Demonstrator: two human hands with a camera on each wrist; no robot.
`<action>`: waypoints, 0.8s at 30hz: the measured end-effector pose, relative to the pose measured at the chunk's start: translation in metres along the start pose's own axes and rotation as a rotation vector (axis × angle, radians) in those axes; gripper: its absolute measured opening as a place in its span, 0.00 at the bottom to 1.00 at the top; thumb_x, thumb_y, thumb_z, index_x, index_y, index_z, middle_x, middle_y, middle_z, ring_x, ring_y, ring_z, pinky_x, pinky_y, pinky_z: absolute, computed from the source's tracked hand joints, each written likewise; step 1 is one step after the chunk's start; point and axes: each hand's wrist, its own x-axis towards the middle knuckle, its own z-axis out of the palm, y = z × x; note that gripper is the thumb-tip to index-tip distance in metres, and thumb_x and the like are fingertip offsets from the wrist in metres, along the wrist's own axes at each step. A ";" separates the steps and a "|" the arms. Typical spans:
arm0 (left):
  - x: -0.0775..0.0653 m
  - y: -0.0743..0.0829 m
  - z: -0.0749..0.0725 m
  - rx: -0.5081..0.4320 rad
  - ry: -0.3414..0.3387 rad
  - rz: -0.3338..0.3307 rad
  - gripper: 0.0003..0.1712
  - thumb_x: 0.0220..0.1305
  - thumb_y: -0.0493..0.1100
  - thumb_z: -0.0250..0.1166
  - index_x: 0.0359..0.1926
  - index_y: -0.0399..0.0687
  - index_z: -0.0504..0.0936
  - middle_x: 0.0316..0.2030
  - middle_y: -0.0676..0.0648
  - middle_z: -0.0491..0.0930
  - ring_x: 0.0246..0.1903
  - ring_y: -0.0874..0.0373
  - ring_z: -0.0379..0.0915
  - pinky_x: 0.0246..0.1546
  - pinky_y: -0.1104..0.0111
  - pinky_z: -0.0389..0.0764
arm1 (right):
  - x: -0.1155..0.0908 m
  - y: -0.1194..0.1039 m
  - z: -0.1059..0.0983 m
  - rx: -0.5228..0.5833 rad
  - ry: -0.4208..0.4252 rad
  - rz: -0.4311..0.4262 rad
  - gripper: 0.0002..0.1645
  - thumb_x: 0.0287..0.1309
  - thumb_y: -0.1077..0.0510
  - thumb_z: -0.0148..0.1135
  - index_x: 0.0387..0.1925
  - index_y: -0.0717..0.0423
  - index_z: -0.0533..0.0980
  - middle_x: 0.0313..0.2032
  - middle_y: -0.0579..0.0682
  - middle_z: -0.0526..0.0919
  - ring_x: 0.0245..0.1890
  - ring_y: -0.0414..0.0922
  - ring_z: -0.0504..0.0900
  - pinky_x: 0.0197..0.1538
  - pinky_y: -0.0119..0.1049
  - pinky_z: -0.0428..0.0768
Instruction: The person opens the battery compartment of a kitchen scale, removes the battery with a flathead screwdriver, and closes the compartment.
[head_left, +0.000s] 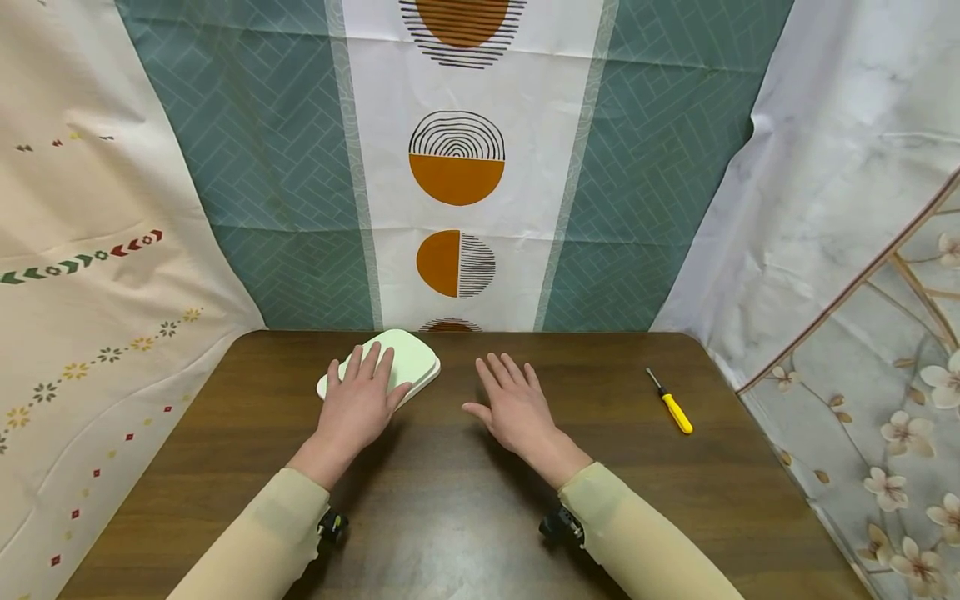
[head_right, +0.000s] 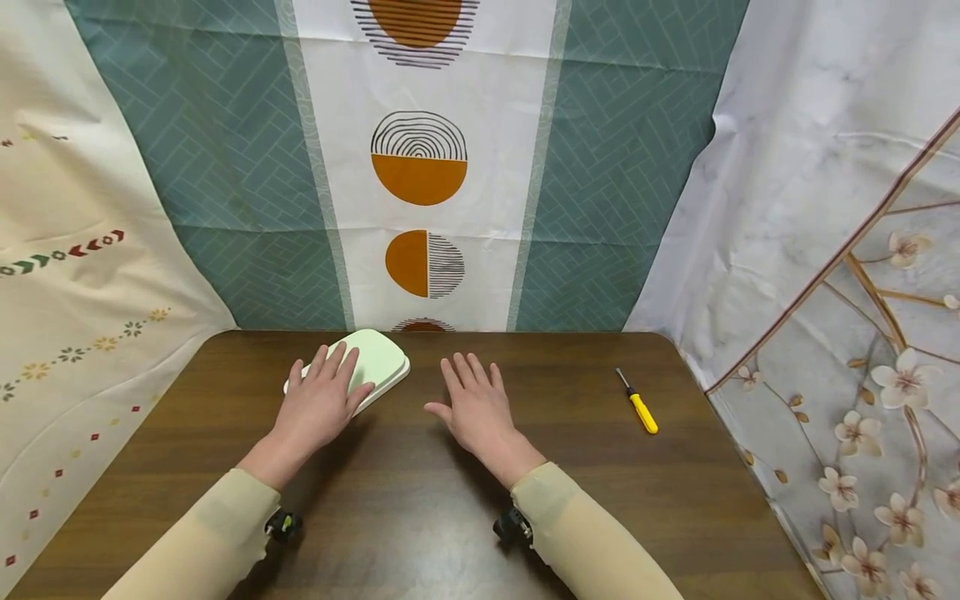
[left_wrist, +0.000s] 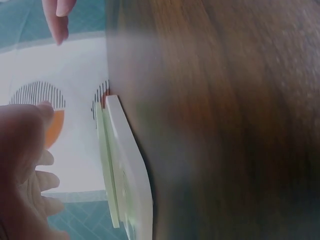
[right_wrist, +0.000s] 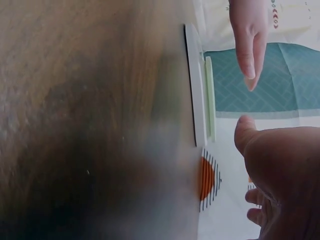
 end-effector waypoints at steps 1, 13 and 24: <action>0.000 -0.001 0.000 0.003 -0.003 -0.003 0.42 0.84 0.60 0.61 0.82 0.37 0.68 0.81 0.31 0.65 0.81 0.29 0.56 0.75 0.27 0.56 | 0.000 -0.001 0.001 0.003 -0.005 0.000 0.49 0.80 0.29 0.56 0.87 0.52 0.61 0.84 0.57 0.63 0.85 0.58 0.58 0.82 0.65 0.56; 0.002 -0.010 0.002 -0.004 -0.038 -0.039 0.42 0.85 0.60 0.59 0.83 0.35 0.66 0.81 0.29 0.63 0.81 0.28 0.55 0.75 0.27 0.56 | 0.002 -0.016 0.009 0.008 -0.031 -0.032 0.49 0.80 0.28 0.54 0.87 0.51 0.61 0.84 0.55 0.63 0.85 0.57 0.59 0.82 0.65 0.57; 0.006 -0.022 0.004 -0.025 -0.053 -0.072 0.42 0.84 0.60 0.60 0.82 0.33 0.67 0.81 0.28 0.63 0.79 0.27 0.58 0.74 0.26 0.57 | 0.004 -0.032 0.017 -0.013 -0.063 -0.087 0.50 0.80 0.26 0.53 0.87 0.50 0.62 0.84 0.55 0.63 0.84 0.57 0.60 0.82 0.64 0.59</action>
